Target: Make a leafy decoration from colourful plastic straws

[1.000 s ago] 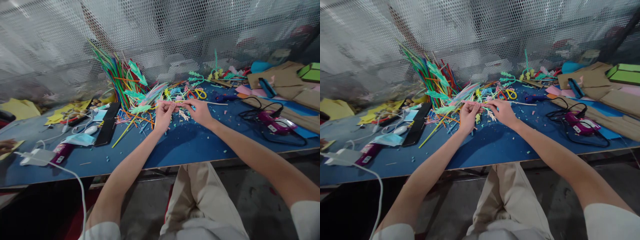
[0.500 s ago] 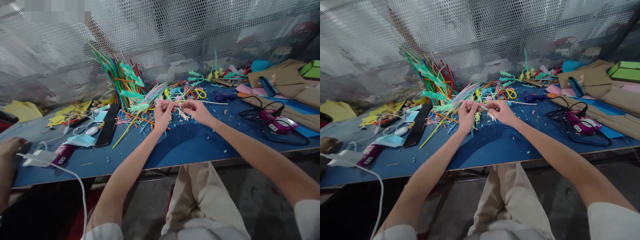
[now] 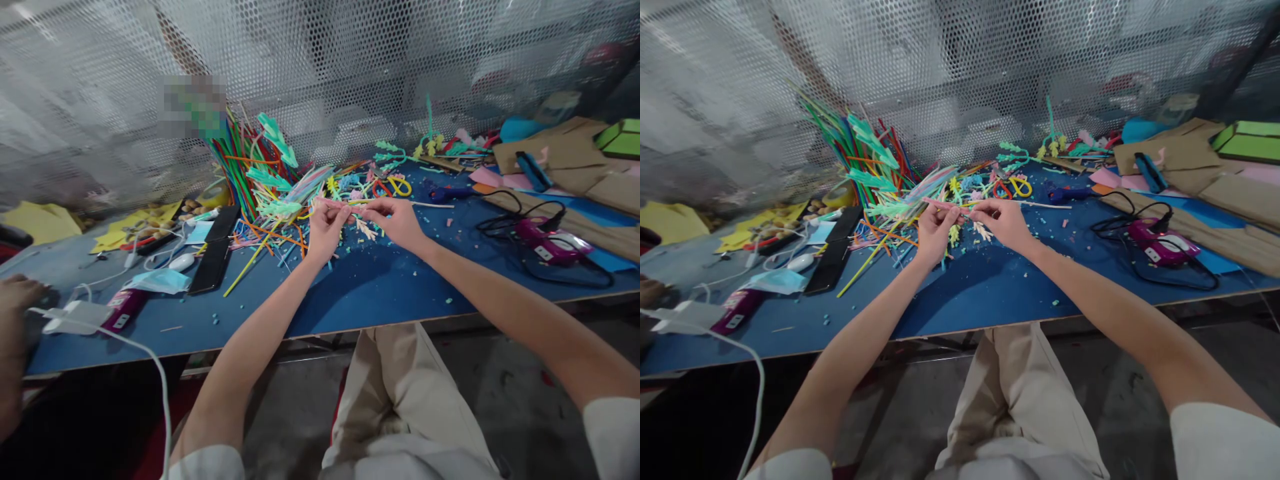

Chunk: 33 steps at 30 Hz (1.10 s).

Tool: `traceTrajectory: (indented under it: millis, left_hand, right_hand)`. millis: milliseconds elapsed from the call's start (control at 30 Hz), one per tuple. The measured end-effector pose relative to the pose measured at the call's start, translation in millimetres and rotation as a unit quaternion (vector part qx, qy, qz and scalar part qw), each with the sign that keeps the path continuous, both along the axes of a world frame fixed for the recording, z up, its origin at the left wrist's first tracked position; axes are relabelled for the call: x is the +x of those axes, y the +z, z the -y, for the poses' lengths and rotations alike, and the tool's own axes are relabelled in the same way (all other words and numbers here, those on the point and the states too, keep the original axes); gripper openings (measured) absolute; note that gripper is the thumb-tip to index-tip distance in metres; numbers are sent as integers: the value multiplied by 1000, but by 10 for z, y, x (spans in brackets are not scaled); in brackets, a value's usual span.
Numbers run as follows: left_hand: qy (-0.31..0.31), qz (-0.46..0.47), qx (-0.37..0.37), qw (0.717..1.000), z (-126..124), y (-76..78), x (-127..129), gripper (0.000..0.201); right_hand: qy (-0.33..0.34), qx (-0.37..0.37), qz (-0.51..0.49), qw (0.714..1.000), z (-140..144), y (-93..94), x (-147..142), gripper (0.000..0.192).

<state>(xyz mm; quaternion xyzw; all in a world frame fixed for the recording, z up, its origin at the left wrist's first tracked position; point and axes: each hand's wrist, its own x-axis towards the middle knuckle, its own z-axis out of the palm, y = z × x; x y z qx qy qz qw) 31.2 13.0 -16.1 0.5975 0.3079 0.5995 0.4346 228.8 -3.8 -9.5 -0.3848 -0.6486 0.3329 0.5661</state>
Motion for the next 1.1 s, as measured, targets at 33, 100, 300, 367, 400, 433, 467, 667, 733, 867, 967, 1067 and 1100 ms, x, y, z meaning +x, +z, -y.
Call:
traceTrajectory:
  millis: [33, 100, 300, 367, 400, 433, 467, 667, 733, 867, 967, 1067, 1100]
  left_hand:
    - [-5, 6, -3, 1000, -3, 7, 1, 46]
    - [-16, 24, -10, 1000, -7, 16, 5, 46]
    - [-3, 45, -20, 999, 6, 11, 22, 46]
    - [10, 42, -17, 999, 19, 10, 21, 45]
    - [13, 34, -15, 999, 26, 12, 20, 45]
    - [14, 24, -11, 1000, 34, 15, 19, 44]
    - [12, 13, -5, 1000, 41, 19, 18, 44]
    - [-14, -6, 17, 1000, 38, 33, 17, 48]
    - [-23, 0, 11, 1000, 31, 29, 10, 49]
    - [-17, 4, -4, 1000, 40, 12, -1, 47]
    - [13, 13, -21, 1000, 63, -7, 22, 42]
    - [33, 32, -46, 998, 80, -33, 69, 40]
    - [32, 40, -54, 997, 82, -44, 84, 40]
  right_hand:
    - [25, -41, -39, 998, -8, -4, -15, 50]
    - [90, -134, -98, 982, -30, -17, -44, 50]
    - [103, -152, -123, 975, -33, -8, -63, 43]
    - [72, -86, -69, 991, -2, 16, -48, 41]
    - [58, -62, -46, 995, 15, 26, -42, 41]
    - [48, -47, -32, 997, 28, 34, -40, 41]
    - [43, -41, -29, 998, 37, 39, -42, 42]
    - [121, -177, -174, 961, 2, -6, -92, 45]
    - [165, -247, -222, 929, -15, -29, -106, 46]
    - [179, -282, -208, 920, -22, -61, -114, 48]
    - [68, -144, -125, 979, -12, -66, -100, 48]
    - [-23, 2, -44, 999, -4, -58, -73, 47]
    - [-39, 32, -22, 999, -4, -55, -62, 47]
